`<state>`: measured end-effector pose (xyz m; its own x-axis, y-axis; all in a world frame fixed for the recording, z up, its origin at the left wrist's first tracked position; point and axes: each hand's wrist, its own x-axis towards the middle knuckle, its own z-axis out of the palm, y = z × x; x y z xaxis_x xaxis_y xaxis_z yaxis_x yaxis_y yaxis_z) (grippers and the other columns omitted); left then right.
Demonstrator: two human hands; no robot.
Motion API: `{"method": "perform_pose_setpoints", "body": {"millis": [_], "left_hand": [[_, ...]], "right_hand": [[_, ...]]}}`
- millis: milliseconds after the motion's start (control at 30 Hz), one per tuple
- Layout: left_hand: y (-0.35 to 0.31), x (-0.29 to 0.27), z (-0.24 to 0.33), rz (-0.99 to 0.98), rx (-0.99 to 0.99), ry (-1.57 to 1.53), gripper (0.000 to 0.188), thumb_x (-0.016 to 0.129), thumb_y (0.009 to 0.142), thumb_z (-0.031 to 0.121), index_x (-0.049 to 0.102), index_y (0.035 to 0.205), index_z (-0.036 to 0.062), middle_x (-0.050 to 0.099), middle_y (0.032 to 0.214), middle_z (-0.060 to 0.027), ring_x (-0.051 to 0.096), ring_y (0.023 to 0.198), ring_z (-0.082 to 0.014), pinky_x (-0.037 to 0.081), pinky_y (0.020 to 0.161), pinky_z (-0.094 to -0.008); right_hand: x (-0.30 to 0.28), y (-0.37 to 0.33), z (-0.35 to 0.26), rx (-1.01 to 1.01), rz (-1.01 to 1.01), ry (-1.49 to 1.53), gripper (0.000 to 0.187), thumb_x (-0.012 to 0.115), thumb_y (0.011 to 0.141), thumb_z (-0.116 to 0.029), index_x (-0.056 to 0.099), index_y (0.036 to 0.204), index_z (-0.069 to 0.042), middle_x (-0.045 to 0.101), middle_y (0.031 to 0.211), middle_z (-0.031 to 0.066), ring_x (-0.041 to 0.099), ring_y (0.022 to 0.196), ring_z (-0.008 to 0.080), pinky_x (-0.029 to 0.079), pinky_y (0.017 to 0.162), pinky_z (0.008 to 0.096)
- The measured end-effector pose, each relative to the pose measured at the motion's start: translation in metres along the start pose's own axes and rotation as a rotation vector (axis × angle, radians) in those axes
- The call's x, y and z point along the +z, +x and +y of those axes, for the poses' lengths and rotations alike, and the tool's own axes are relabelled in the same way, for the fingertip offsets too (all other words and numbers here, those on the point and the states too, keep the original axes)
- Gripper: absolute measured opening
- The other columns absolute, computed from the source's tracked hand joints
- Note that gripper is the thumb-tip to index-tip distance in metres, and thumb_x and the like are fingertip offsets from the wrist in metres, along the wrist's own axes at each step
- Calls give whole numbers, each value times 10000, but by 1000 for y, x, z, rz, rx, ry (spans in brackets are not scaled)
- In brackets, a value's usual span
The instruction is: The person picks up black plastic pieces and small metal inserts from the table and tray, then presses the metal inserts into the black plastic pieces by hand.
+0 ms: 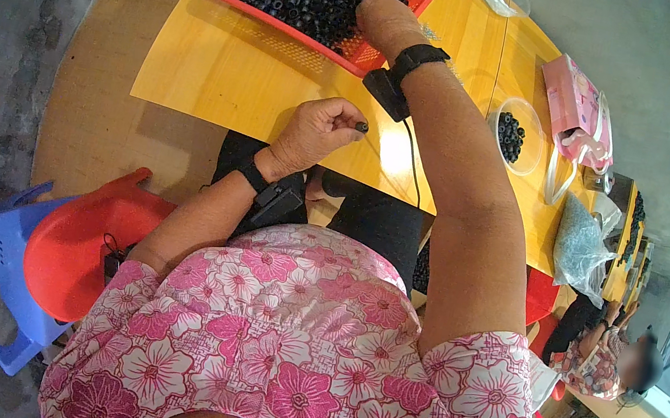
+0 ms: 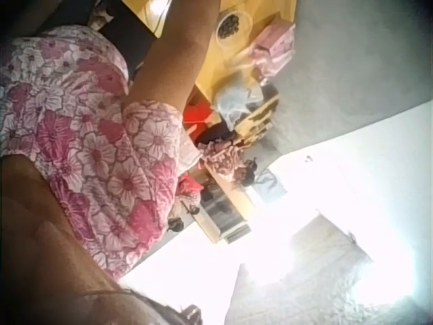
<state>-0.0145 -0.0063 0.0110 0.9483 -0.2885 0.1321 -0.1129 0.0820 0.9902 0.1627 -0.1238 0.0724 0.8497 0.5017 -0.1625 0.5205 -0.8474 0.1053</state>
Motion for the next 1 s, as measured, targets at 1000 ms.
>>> {"method": "perform_pose_setpoints", "body": {"millis": [1000], "left_hand": [[-1,-1,0,-9,-35,19,121,667,790,48,615,888,0,625,783,-11,561,687,-65,477,657,-203]], "right_hand": [[-2,11,-9,-2,-110,-73,173,593,769,-57,678,915,-19,653,938,183,631,913,334,525,771,397]]}}
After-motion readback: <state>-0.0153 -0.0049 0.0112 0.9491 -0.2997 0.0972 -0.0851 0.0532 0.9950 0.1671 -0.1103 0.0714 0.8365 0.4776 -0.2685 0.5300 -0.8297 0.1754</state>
